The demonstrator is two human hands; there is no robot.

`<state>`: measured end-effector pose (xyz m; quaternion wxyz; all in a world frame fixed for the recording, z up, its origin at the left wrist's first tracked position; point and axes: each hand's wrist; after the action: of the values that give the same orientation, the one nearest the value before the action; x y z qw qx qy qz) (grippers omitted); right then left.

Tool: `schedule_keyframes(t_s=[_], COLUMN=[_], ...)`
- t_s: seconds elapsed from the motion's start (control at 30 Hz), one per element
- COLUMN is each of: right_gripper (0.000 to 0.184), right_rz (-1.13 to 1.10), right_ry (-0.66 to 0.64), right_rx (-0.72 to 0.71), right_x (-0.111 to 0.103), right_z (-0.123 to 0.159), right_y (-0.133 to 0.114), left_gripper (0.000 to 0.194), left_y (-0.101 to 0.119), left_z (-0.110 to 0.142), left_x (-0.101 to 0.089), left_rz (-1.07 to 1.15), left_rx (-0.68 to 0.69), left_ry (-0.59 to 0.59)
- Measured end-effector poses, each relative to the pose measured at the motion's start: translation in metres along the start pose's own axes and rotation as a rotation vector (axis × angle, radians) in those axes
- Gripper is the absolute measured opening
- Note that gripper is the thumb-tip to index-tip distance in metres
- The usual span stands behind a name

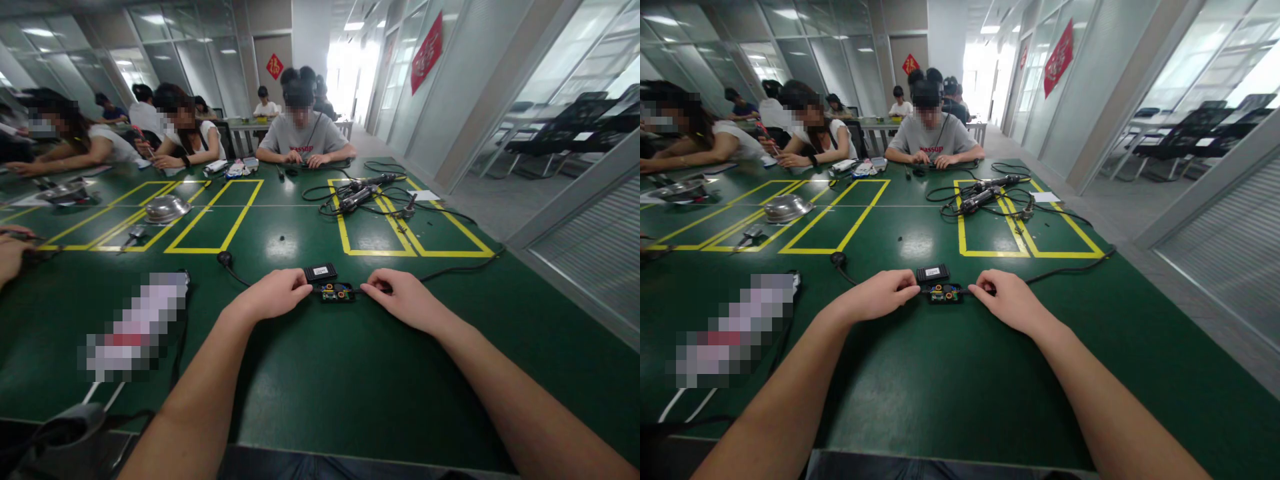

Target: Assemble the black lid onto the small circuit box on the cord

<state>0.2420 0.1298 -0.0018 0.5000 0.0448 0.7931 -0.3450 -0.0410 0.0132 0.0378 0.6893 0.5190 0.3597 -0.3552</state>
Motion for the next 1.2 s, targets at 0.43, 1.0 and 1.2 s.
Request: schedule_keyframes(t_s=[0.43,1.0,1.2], right_gripper=[0.032,0.036,0.022], right_rz=[0.054,0.018,0.255], right_ry=[0.204,0.119,0.139], right_rx=[0.007,0.066,-0.094], right_x=[0.011,0.009,0.013], right_z=[0.002,0.001,0.004], right_y=[-0.006,0.001,-0.001], left_gripper=[0.022,0.027,0.025], left_y=[0.013,0.003,0.005], left_z=[0.006,-0.006,-0.007], left_x=[-0.002,0.004,0.016], left_rz=[-0.117,-0.024,-0.043], left_rx=[-0.055,-0.102,0.110], left_ry=[0.121,0.089,0.325])
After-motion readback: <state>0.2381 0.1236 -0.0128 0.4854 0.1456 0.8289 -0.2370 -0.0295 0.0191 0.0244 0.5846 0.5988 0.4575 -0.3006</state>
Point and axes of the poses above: each hand's wrist, its own z-axis away from the middle knuckle, its own x-axis out of the palm, y = z × x, and after that the axes turned 10 degrees about -x, right-handed
